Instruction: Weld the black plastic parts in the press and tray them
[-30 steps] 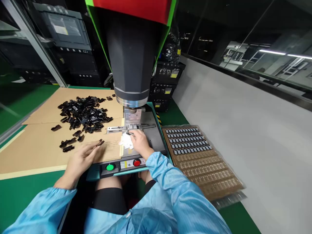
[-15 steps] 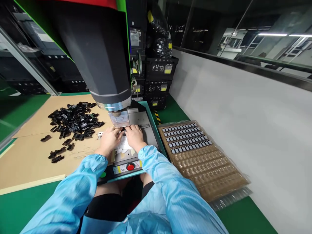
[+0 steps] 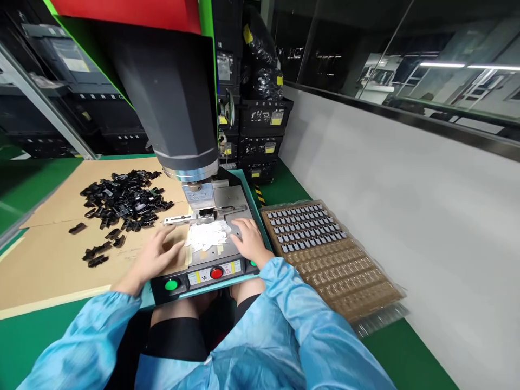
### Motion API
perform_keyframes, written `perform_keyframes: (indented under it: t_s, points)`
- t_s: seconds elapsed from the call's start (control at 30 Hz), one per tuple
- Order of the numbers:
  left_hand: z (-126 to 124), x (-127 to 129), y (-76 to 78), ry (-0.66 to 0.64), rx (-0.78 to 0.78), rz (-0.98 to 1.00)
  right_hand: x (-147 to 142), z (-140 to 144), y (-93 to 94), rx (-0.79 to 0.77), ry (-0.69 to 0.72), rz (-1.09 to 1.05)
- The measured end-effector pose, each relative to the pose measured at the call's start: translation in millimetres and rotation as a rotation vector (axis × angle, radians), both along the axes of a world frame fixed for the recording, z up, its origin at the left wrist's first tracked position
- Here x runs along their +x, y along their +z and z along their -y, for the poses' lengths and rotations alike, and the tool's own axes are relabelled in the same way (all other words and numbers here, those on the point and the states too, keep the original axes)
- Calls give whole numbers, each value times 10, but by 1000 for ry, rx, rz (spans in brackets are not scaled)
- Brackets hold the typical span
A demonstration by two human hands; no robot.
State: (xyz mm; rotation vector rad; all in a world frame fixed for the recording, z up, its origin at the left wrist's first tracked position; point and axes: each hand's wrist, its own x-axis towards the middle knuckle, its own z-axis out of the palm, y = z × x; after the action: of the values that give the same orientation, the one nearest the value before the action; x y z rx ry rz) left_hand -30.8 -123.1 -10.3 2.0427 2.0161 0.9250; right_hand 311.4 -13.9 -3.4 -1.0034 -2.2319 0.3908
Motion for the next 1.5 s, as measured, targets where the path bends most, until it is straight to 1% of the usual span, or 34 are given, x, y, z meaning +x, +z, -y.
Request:
perform_keyframes:
  t_s: [0.1,0.17,0.23,0.33,0.43,0.53,0.63,0.77,0.83,0.9,0.97,1.1,1.3,1.5]
  points:
    - [506,-211,-198,-83,-109,-96,547,154,-147,-34,66,89]
    - [715,-269,-314,-118,-142,-163,776,226,-231,-54,83,172]
    - [807,-281,-392,-116,-134,-207,884,266,-282,-59,81,246]
    - [815,-271,-430,-104,-111,-221,893,287,-287,-54,66,298]
    - [767,-245,-402,-95,-109,-202,806,293,-234,-49,59,291]
    - [642,-155,-339,-91,-91,-139,608,271,-162,-23,53,232]
    - [385,29,-272,-105,-49,-66,278,190,-95,6,56,167]
    - [-43,328,-239,-148,1,-47,-215,41,-42,14,104,174]
    - [-205,450,-252,-154,18,-62,-391,-12,-46,4,126,200]
    - [-306,537,-271,-151,28,-80,-494,-39,-68,-2,130,223]
    - [-353,591,-283,-146,35,-94,-536,-47,-93,0,125,241]
    - [-369,633,-274,-152,31,-111,-543,-39,-117,3,110,276]
    - [-379,636,-261,-150,34,-103,-560,-32,-104,16,108,321]
    - [-382,625,-302,-156,19,-137,-564,-24,-111,-13,114,288]
